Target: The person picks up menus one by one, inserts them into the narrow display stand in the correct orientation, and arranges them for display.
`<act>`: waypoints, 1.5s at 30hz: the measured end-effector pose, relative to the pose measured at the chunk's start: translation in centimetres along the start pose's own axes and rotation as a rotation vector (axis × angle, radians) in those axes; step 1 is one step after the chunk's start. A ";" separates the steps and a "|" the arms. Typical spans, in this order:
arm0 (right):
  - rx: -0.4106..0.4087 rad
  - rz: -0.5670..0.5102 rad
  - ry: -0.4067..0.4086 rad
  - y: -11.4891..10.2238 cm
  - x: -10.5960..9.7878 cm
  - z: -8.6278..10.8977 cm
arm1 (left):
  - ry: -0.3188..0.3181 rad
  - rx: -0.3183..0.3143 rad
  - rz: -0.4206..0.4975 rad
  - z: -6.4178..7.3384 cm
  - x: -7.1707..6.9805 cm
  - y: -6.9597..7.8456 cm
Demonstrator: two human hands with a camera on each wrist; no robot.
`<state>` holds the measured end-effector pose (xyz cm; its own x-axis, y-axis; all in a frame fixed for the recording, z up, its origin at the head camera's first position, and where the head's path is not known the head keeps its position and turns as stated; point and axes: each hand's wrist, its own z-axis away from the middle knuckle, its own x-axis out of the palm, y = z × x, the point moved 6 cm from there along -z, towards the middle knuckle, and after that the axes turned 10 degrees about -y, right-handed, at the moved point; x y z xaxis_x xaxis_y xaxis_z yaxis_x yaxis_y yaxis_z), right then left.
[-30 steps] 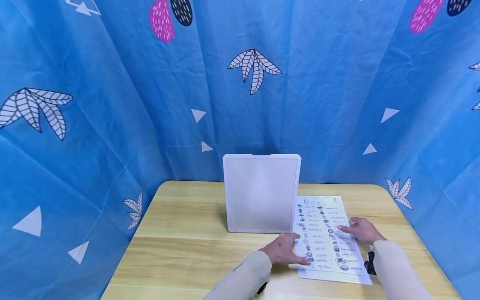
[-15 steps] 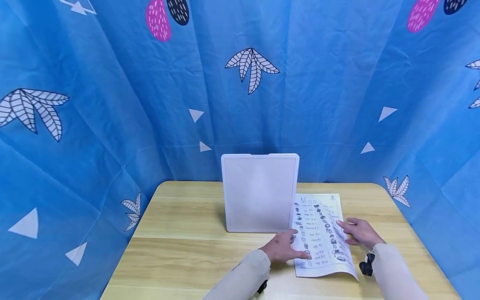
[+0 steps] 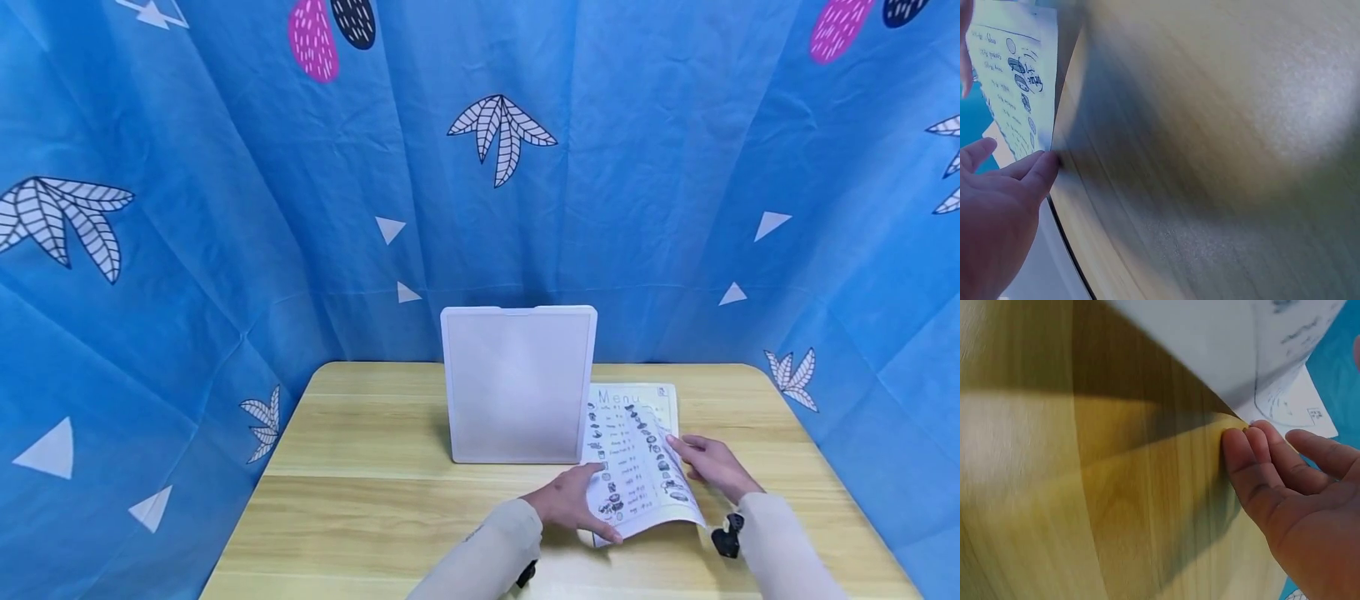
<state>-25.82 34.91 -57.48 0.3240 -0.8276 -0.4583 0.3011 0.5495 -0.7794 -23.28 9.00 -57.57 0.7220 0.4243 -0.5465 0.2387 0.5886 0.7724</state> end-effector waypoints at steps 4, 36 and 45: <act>-0.013 -0.082 -0.022 -0.5 0.7 0.1 | -0.017 0.036 -0.047 0.0 0.1 0.3; -0.039 -0.412 0.119 0.2 2.0 1.5 | 0.056 -0.040 0.250 0.2 -0.2 -0.8; -0.037 -0.575 0.144 -0.2 0.9 2.6 | 0.147 -0.115 0.276 0.0 -0.6 -1.2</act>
<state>-23.30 34.34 -56.61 -0.0080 -0.9999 -0.0096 0.3603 0.0060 -0.9328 -24.00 8.05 -58.21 0.6455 0.6685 -0.3693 -0.0335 0.5078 0.8608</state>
